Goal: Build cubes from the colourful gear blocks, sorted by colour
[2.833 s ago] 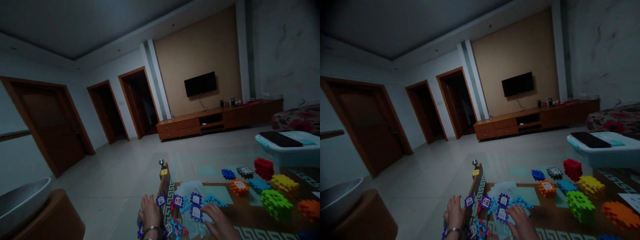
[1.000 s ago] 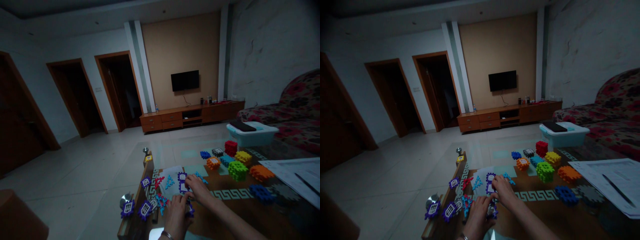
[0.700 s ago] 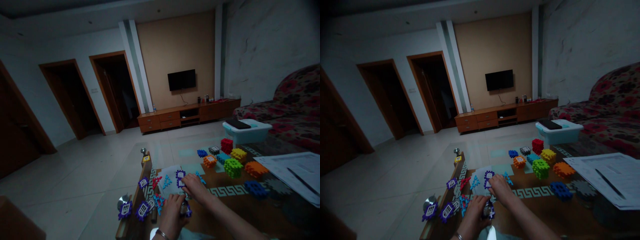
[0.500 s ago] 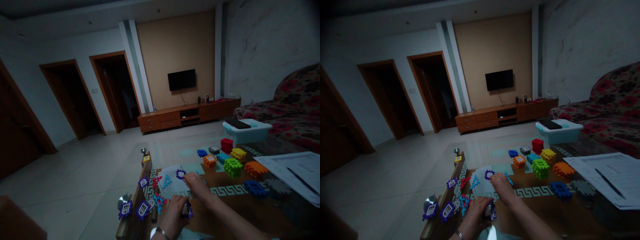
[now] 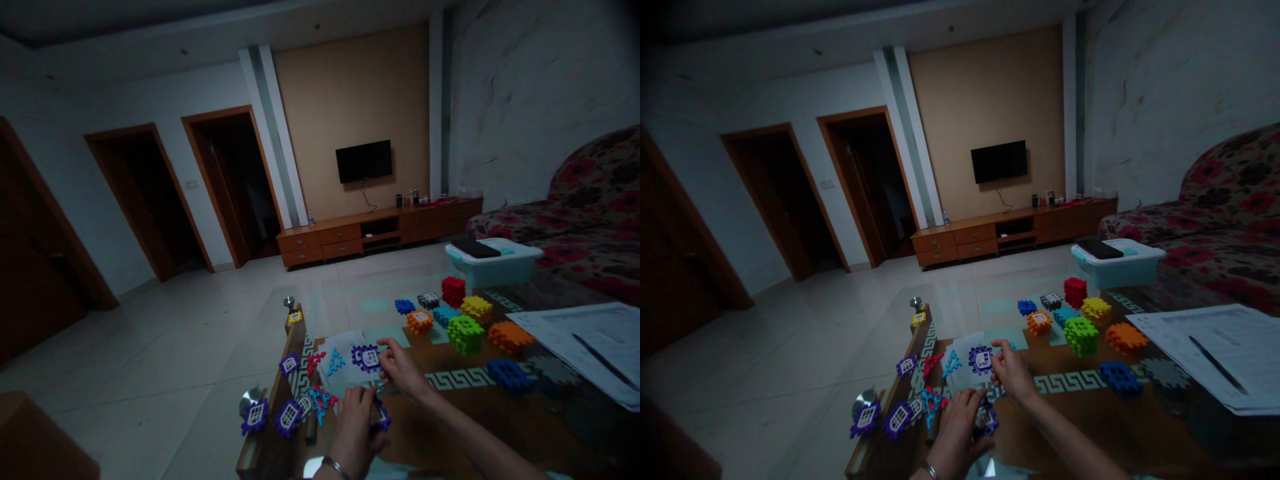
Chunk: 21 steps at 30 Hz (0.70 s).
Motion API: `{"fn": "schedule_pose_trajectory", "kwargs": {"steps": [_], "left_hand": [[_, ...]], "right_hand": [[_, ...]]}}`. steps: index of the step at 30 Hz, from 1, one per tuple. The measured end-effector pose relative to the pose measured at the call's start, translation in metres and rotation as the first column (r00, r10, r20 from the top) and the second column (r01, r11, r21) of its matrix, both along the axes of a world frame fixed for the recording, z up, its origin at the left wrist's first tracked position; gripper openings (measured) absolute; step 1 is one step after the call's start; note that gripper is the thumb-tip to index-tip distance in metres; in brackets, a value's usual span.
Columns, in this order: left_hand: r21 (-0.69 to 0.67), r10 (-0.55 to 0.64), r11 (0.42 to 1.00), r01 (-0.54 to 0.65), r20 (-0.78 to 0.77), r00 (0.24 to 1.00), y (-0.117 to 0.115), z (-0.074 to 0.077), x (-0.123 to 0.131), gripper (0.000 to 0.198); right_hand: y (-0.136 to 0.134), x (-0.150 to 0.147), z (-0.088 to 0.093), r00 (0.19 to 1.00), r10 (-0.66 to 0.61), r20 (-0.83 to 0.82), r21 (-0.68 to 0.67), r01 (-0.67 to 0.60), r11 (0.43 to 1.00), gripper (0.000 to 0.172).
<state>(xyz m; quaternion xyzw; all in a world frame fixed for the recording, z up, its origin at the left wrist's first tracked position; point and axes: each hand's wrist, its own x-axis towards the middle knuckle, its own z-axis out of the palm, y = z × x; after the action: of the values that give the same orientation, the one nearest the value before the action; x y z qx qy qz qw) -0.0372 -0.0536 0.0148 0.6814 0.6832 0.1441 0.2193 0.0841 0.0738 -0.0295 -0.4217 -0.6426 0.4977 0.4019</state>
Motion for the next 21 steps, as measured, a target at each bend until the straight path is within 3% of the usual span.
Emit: {"fn": "schedule_pose_trajectory", "kwargs": {"steps": [4, 6, 9, 11, 13, 17, 21], "left_hand": [[0.091, 0.135, 0.985, -0.15, 0.157, 0.978, 0.0, 0.001, -0.002, 0.062], [0.135, 0.209, 0.956, -0.259, 0.3, 0.931, 0.002, 0.002, -0.004, 0.06], [0.185, 0.204, 0.93, -0.318, 0.461, 0.864, 0.006, 0.007, -0.01, 0.044], [0.254, 0.167, 0.912, -0.322, 0.487, 0.857, 0.007, 0.01, -0.013, 0.026], [0.327, 0.133, 0.891, -0.314, 0.474, 0.871, 0.006, 0.014, -0.016, 0.017], [0.437, 0.02, 0.87, -0.229, 0.432, 0.902, 0.001, 0.019, -0.012, 0.015], [0.416, -0.022, 0.899, -0.134, 0.35, 0.936, 0.0, 0.025, -0.014, 0.021]], "right_hand": [[-0.012, 0.008, 0.006, 0.991, 0.098, -0.095, -0.049, -0.103, 0.993, 0.044], [-0.021, 0.011, 0.011, 0.983, 0.149, -0.108, 0.002, -0.149, 0.989, 0.042], [-0.035, 0.014, 0.021, 0.976, 0.211, -0.054, 0.144, -0.201, 0.969, 0.028], [-0.042, 0.016, 0.027, 0.958, 0.284, -0.032, 0.15, -0.276, 0.949, 0.02], [-0.045, 0.019, 0.031, 0.923, 0.378, -0.072, 0.075, -0.373, 0.925, 0.025], [-0.042, 0.027, 0.034, 0.844, 0.504, -0.186, 0.006, -0.512, 0.859, 0.033], [-0.037, 0.035, 0.039, 0.803, 0.584, -0.116, 0.031, -0.585, 0.811, 0.028]]}}
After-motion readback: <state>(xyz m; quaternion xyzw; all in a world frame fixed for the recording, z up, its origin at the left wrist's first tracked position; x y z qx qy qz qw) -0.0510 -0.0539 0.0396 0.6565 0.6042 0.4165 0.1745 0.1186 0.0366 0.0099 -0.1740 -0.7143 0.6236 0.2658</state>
